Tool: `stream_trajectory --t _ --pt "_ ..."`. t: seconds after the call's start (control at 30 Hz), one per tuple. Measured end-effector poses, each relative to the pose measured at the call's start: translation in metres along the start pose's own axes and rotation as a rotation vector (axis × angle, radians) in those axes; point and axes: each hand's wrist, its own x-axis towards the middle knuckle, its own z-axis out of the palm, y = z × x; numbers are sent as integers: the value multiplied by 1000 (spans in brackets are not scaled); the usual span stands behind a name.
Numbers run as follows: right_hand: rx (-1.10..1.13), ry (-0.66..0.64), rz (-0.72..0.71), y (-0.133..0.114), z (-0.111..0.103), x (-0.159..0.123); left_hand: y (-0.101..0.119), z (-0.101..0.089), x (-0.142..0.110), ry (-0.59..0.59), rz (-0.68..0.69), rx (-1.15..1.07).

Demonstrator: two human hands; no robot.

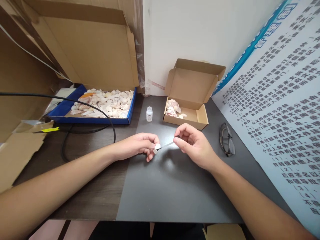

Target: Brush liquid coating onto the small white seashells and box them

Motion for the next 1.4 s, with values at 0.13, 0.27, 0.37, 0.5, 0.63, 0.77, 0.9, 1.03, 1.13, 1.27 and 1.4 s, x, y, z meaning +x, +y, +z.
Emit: stream_trajectory --t 0.13,0.27,0.37,0.5,0.63,0.77,0.9,1.03,1.13,1.27,1.4 --pt "-114 38 19 1 0 1 0 0 0 -4 -1 10" --pt "-10 23 -2 1 0 1 0 0 1 -21 3 21" --pt "-107 54 -6 1 0 1 -1 0 1 -32 4 26" --pt "-82 54 -19 2 0 1 0 0 1 -34 6 14" --pt "-71 52 -17 3 0 0 0 0 1 -34 0 13" --pt "-87 68 -27 3 0 0 -1 -1 1 -39 -3 17" --pt "-56 43 -35 1 0 1 0 0 1 -36 2 19" --pt "-88 42 -25 1 0 0 0 0 1 -33 6 28" --pt "-5 41 -28 2 0 0 0 0 1 -32 5 21" --pt "-105 46 -19 2 0 0 -1 -1 1 -33 1 26" --pt "-67 29 -18 0 -1 -1 -1 0 1 -27 3 24"
